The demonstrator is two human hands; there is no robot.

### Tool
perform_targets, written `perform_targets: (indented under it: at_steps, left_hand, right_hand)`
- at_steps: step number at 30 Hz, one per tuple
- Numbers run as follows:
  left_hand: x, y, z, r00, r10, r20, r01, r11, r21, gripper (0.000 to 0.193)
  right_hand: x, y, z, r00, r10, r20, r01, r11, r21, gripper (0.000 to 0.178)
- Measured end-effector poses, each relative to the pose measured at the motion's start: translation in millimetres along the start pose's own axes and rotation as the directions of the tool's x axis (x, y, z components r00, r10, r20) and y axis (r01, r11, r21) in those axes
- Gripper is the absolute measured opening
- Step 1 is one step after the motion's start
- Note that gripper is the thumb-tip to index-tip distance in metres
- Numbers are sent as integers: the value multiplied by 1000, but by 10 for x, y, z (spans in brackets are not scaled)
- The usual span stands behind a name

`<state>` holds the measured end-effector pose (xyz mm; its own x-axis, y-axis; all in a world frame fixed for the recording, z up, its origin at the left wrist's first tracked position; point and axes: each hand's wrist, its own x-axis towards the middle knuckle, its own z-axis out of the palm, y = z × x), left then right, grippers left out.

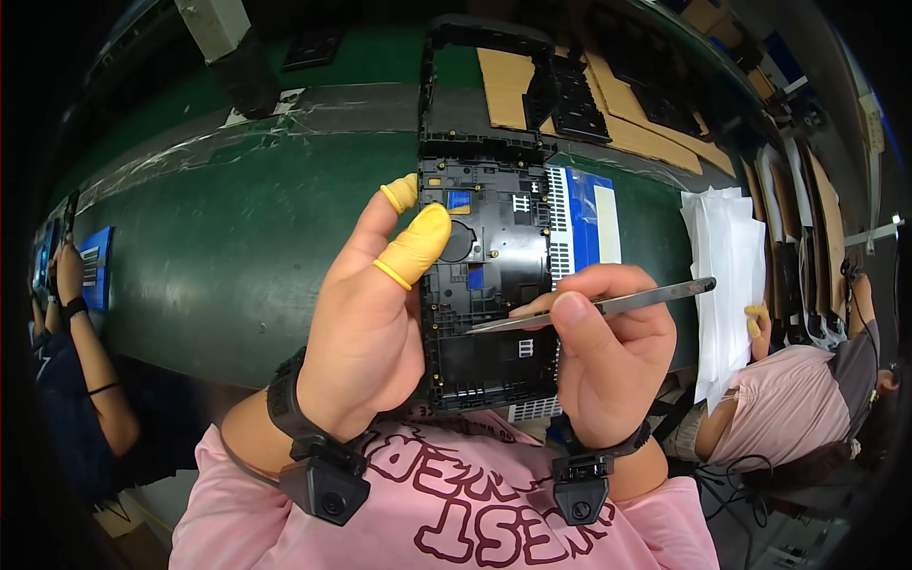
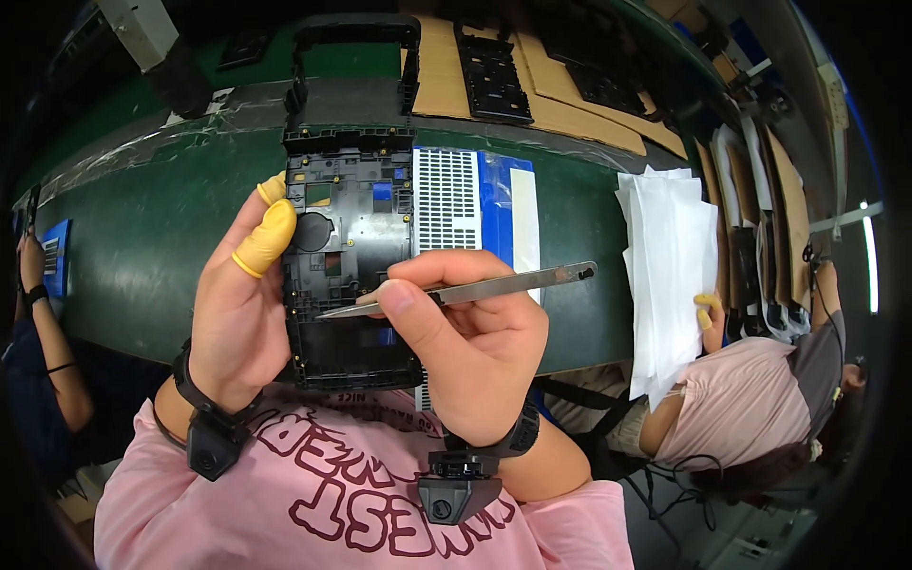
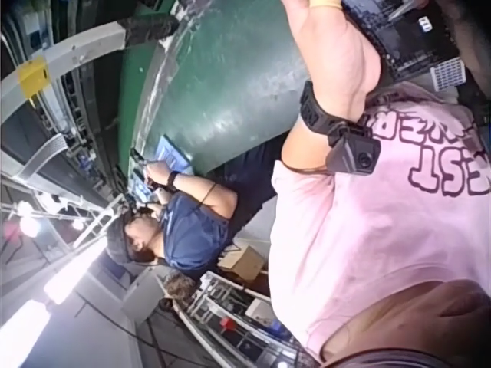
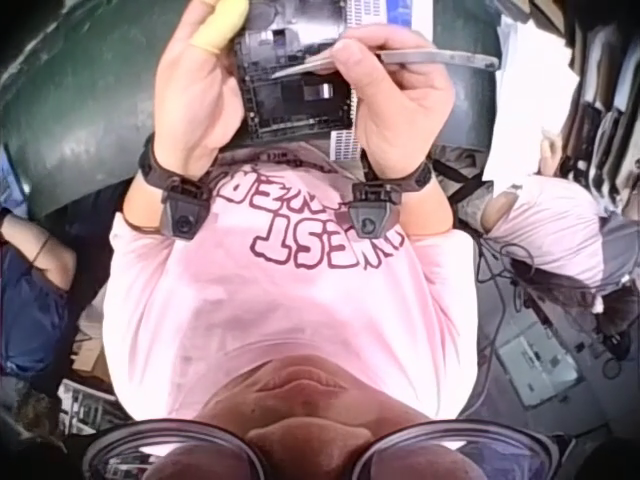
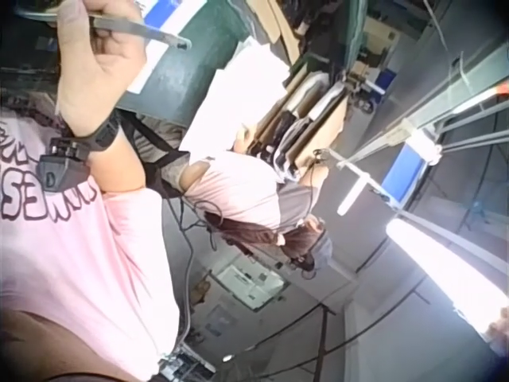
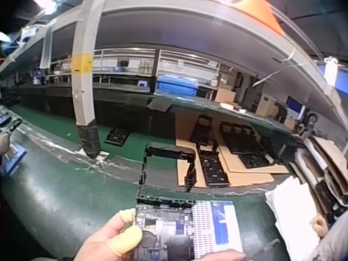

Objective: Manually assemble components into a black plastic electronic housing and apply adhesive strips.

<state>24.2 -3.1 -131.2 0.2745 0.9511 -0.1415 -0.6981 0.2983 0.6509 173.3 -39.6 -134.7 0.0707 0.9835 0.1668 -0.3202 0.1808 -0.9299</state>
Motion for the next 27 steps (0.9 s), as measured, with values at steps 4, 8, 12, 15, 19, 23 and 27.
perform_targets:
  at_steps: [4,8,12,15,19,23,27]
  left_hand:
    - [-17,19,7,1000,24,13,-23,1000,-5,34]
    - [-25,21,-11,1000,15,13,-15,1000,2,34]
    - [-36,25,15,1000,25,13,-25,999,-26,34]
    - [-53,36,9,999,41,14,-41,999,-10,34]
    - [-58,61,-6,999,34,21,-33,999,-39,43]
    - [-108,84,-48,997,28,75,-34,996,84,67]
    - [-123,94,-73,991,37,128,-53,991,122,84]
  right_hand:
    - [-8,-4,20,1000,7,-9,-8,999,-50,13]
    - [-5,-7,30,1000,4,-9,-4,1000,-30,12]
    - [-5,-2,14,1000,-23,10,23,999,-42,12]
    - [-19,-3,35,1000,-20,12,21,999,-49,13]
    - [-26,1,44,999,-35,22,36,997,-68,13]
    - [-15,-1,46,998,-48,30,50,997,-51,13]
    - [18,3,85,999,-40,22,41,998,-52,12]
